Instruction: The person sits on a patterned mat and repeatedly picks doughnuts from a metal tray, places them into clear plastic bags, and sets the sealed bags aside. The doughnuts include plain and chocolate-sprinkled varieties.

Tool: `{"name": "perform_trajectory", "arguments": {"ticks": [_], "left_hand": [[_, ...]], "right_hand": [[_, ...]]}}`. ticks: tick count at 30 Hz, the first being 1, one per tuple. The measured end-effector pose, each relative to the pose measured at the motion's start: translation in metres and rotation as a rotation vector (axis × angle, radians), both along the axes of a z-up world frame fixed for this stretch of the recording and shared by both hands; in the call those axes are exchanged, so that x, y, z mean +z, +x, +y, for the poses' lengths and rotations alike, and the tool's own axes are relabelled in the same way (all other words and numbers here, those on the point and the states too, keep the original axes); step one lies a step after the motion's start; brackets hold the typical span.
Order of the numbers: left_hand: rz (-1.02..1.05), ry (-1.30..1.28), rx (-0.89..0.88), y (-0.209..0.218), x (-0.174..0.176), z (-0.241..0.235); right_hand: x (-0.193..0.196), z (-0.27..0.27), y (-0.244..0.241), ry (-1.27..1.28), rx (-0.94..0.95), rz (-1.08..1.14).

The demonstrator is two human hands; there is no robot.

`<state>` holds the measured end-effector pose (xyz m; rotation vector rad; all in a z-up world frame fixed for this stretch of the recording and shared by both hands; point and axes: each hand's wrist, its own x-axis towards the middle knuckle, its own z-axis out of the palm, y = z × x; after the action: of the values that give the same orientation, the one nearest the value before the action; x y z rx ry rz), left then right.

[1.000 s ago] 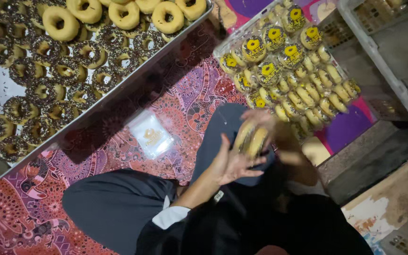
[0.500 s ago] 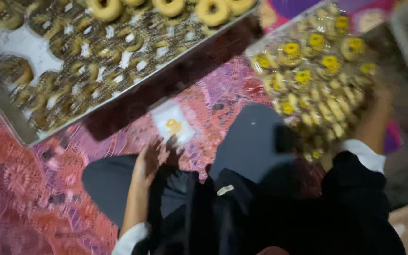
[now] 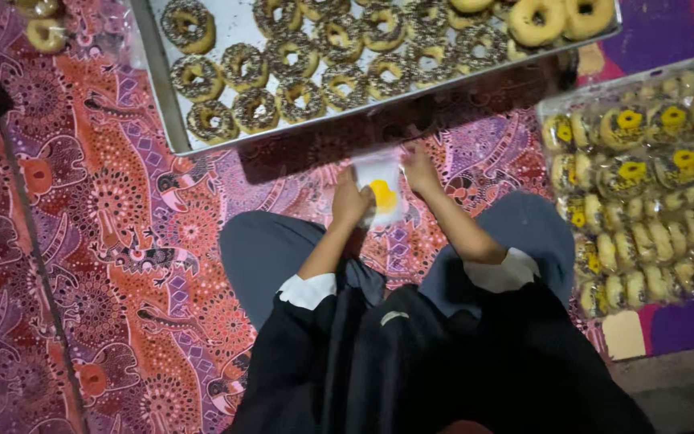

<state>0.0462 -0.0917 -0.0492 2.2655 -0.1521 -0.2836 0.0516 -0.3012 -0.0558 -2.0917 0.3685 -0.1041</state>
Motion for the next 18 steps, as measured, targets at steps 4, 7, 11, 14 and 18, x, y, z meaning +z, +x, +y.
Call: {"name": "perform_trajectory", "arguments": {"ticks": [4,7,11,14,18], "left_hand": [[0.053,0.568,-0.28,0.012,0.052,0.011],[0.058,0.677,-0.336,0.017,0.071,0.017],[0.071,0.604,-0.294,0.012,0.077,0.017],[0.036,0.504,-0.045,-0.002,0.083,0.013],[-0.311,-0.49,0.424,-0.014,0.109,0.014]], "right_hand": [[0.021,0.031,0.003,-0.453,0.322,-0.269],[0.025,0.059,0.036,-0.755,0.752,0.052],[0.042,0.073,0.083,-0.624,0.925,0.538],[0.088,0.055,0.069,-0.583,1.162,0.555],[0.182,0.039,-0.004,-0.375,0.676,-0.078]]}}
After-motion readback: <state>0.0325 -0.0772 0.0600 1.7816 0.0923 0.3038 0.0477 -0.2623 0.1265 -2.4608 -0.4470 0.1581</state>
